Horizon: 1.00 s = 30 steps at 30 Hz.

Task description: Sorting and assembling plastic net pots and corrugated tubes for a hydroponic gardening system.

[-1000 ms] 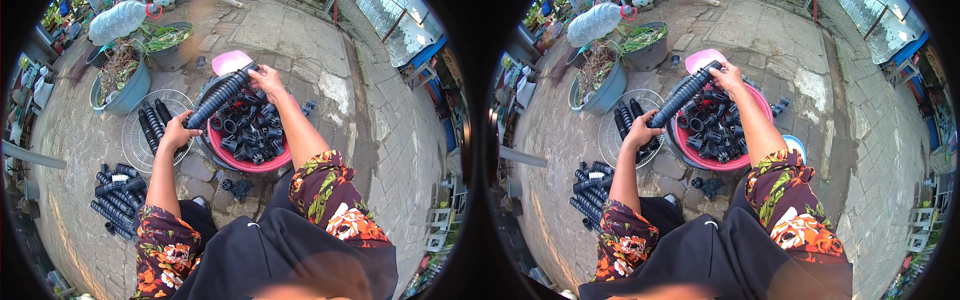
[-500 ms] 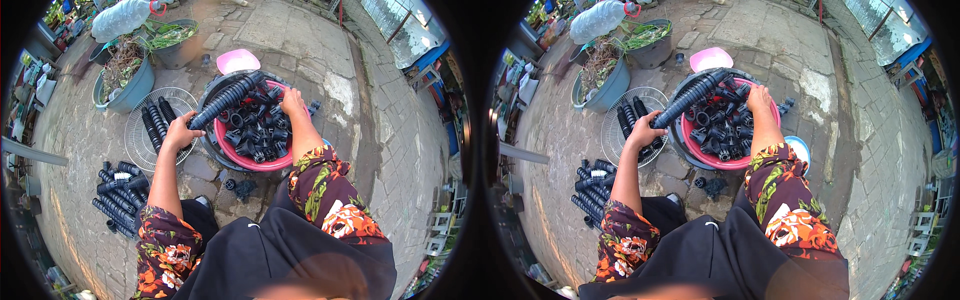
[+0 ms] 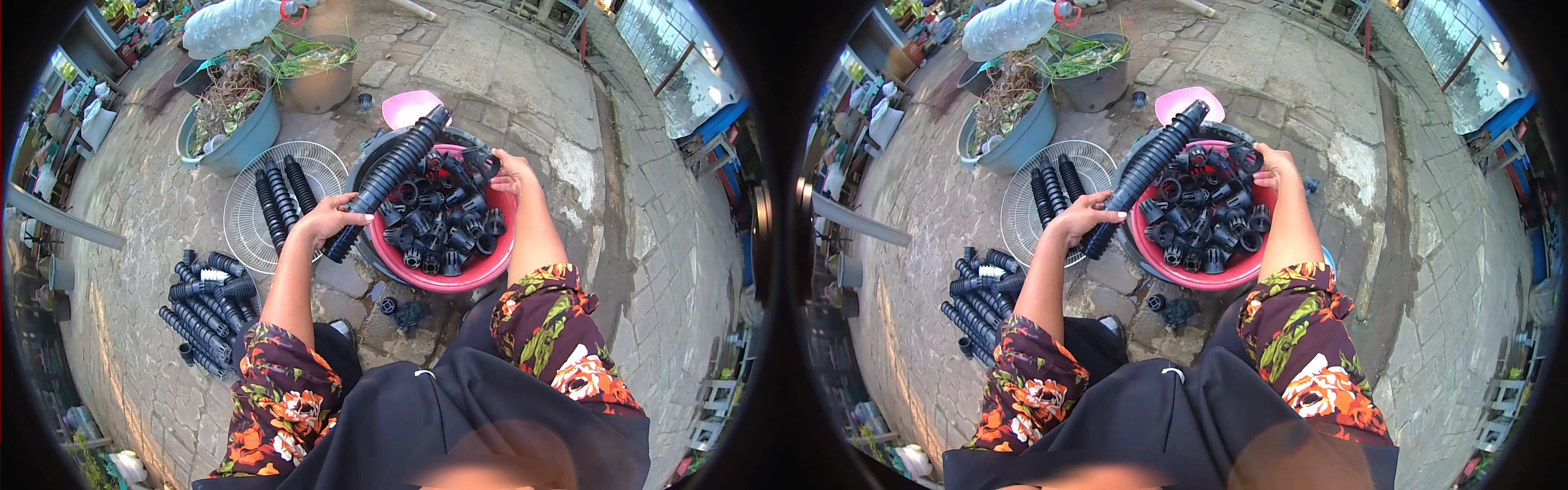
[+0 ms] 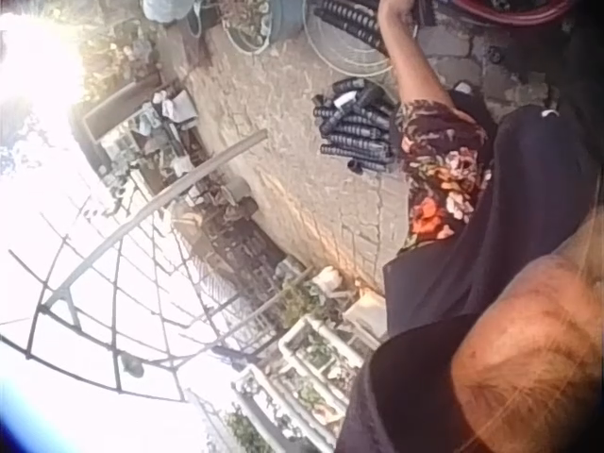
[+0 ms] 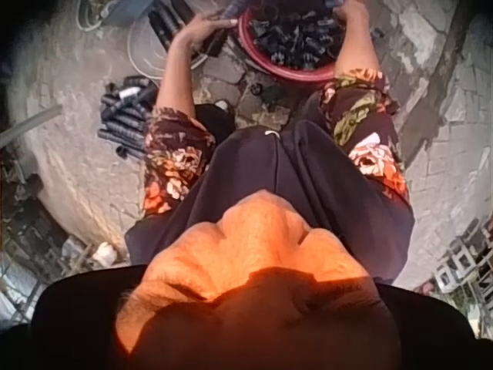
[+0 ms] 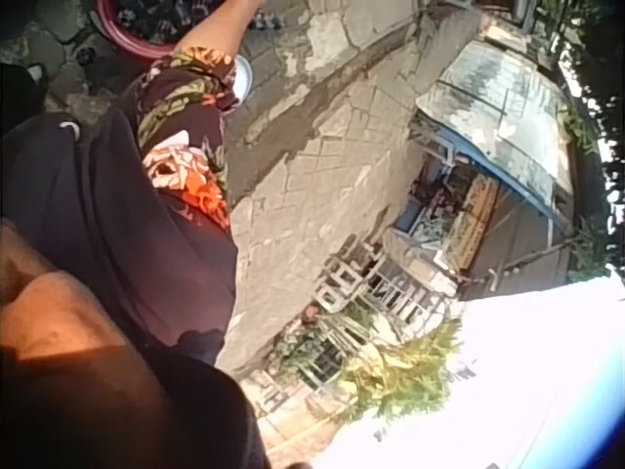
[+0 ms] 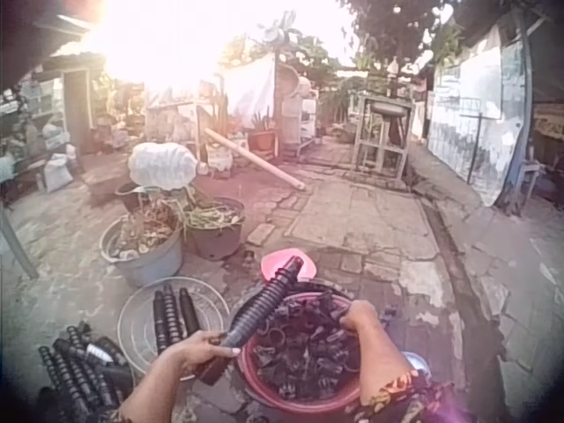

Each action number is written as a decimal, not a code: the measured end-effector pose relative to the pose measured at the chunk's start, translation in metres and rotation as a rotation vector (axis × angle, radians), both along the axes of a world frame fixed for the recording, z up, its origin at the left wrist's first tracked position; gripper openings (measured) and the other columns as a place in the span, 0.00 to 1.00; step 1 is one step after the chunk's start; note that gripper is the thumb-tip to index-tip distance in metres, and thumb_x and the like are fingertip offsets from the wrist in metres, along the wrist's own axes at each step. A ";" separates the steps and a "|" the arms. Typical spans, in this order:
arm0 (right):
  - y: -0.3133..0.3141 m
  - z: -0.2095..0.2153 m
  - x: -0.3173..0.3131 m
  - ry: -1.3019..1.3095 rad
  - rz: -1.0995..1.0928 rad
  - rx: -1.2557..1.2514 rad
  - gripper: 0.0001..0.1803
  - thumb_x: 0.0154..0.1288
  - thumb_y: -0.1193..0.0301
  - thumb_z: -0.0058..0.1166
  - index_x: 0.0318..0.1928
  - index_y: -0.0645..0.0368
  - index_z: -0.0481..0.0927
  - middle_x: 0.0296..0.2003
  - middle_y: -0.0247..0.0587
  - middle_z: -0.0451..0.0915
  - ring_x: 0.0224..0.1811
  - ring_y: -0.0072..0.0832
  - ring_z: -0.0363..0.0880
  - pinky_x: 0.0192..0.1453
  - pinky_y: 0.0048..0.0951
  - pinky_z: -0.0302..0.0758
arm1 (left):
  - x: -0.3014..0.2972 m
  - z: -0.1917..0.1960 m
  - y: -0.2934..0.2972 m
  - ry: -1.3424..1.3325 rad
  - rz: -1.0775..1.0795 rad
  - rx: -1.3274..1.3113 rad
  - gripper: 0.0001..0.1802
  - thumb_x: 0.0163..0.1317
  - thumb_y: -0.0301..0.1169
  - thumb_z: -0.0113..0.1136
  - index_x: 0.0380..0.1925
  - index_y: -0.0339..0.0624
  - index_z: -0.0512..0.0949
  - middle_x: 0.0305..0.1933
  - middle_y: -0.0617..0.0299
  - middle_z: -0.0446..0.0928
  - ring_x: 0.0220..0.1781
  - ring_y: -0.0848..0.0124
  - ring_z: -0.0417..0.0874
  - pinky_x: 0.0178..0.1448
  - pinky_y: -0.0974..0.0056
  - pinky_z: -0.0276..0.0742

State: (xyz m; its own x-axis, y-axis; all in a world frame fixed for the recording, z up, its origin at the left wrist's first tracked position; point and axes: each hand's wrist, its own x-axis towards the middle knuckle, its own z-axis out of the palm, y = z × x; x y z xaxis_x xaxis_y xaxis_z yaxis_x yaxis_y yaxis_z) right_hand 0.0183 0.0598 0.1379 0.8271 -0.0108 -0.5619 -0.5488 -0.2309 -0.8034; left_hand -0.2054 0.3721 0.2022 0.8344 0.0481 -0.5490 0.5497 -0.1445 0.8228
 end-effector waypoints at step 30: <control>0.062 0.049 -0.022 -0.402 0.042 0.696 0.23 0.60 0.72 0.46 0.57 0.44 0.64 0.38 0.40 0.72 0.40 0.33 0.74 0.43 0.42 0.71 | 0.004 -0.018 -0.008 -0.170 -0.074 0.099 0.43 0.38 0.29 0.71 0.58 0.35 0.64 0.47 0.50 0.74 0.48 0.66 0.75 0.55 0.66 0.67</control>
